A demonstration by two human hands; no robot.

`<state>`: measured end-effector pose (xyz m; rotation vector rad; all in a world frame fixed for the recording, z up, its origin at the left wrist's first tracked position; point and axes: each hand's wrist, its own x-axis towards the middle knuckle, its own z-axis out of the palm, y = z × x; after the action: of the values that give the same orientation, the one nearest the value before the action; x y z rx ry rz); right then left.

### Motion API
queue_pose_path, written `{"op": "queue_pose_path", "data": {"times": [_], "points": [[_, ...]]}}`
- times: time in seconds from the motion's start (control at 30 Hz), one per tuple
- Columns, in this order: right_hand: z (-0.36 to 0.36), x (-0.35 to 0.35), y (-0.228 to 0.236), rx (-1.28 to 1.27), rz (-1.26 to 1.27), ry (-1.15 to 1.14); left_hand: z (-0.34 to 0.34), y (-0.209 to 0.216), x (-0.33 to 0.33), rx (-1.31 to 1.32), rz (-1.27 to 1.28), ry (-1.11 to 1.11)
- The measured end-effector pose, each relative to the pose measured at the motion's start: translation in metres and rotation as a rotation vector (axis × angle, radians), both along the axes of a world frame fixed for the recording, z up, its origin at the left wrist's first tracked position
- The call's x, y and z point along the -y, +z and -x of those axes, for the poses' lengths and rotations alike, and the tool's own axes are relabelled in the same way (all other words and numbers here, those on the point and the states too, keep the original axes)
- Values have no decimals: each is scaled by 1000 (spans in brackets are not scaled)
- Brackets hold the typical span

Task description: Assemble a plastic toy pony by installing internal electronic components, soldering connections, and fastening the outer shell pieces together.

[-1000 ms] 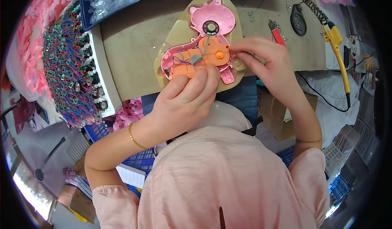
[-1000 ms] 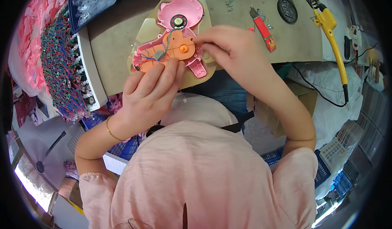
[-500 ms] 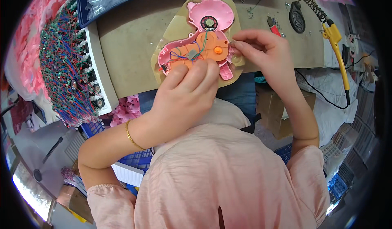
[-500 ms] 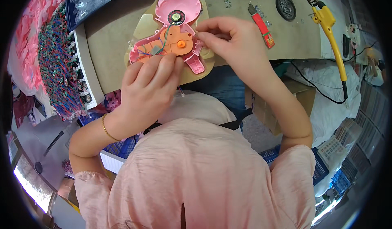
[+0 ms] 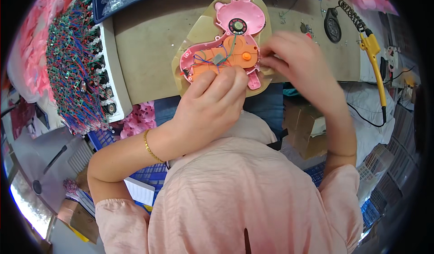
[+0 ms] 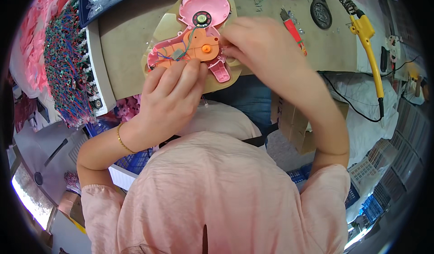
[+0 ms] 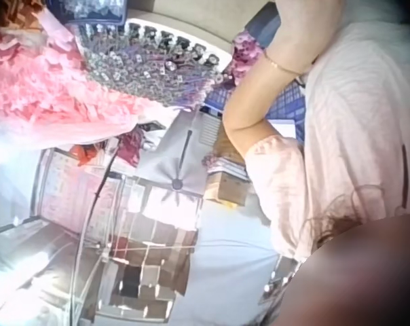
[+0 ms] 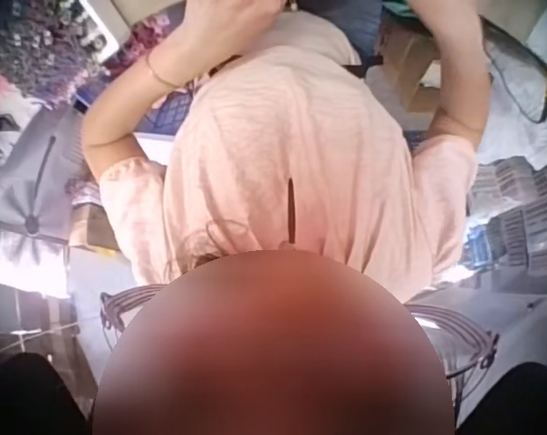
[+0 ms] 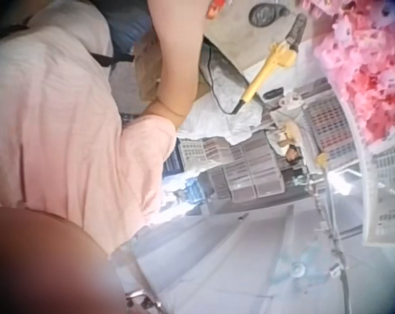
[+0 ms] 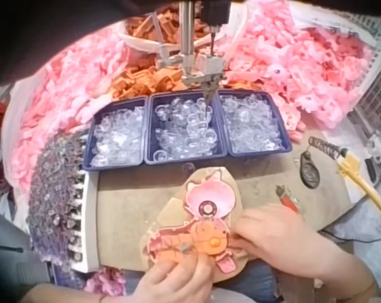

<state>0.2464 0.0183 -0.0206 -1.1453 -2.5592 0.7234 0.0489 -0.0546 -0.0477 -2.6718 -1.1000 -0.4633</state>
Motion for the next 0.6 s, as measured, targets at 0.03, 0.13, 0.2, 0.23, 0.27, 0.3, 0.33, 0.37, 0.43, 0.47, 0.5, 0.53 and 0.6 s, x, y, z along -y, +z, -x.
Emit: {"op": "queue_pose_path", "data": {"times": [0.03,0.13,0.2,0.23,0.27,0.3,0.33,0.37,0.43,0.47,0.5,0.53,0.6], "points": [[0,-8,3,9,-2,-8,-1,-1,-1,9,-2,-8],[8,-20,7,127,-3,171,5,-3,-1,63,36,10],[14,-20,7,85,84,128,17,-1,4,113,67,-28],[13,-16,9,3,130,64,21,0,6,146,165,-63],[8,-11,11,-78,154,4,22,-1,4,180,239,-103],[4,-10,7,-93,142,-61,20,-7,3,172,188,-84],[7,-8,6,-120,139,-139,17,-15,2,198,142,-58],[19,-5,8,-228,120,-188,18,-15,2,208,137,-71],[60,-14,12,-148,-112,-115,22,-10,3,171,169,-99],[83,-28,11,-95,-215,-75,24,-4,5,145,155,-88],[107,-50,7,-50,-316,-33,27,0,9,123,187,-76],[122,-74,0,27,-370,-111,25,6,10,107,212,-82],[144,-110,-16,175,-403,-260,26,15,16,197,316,-85]]}}
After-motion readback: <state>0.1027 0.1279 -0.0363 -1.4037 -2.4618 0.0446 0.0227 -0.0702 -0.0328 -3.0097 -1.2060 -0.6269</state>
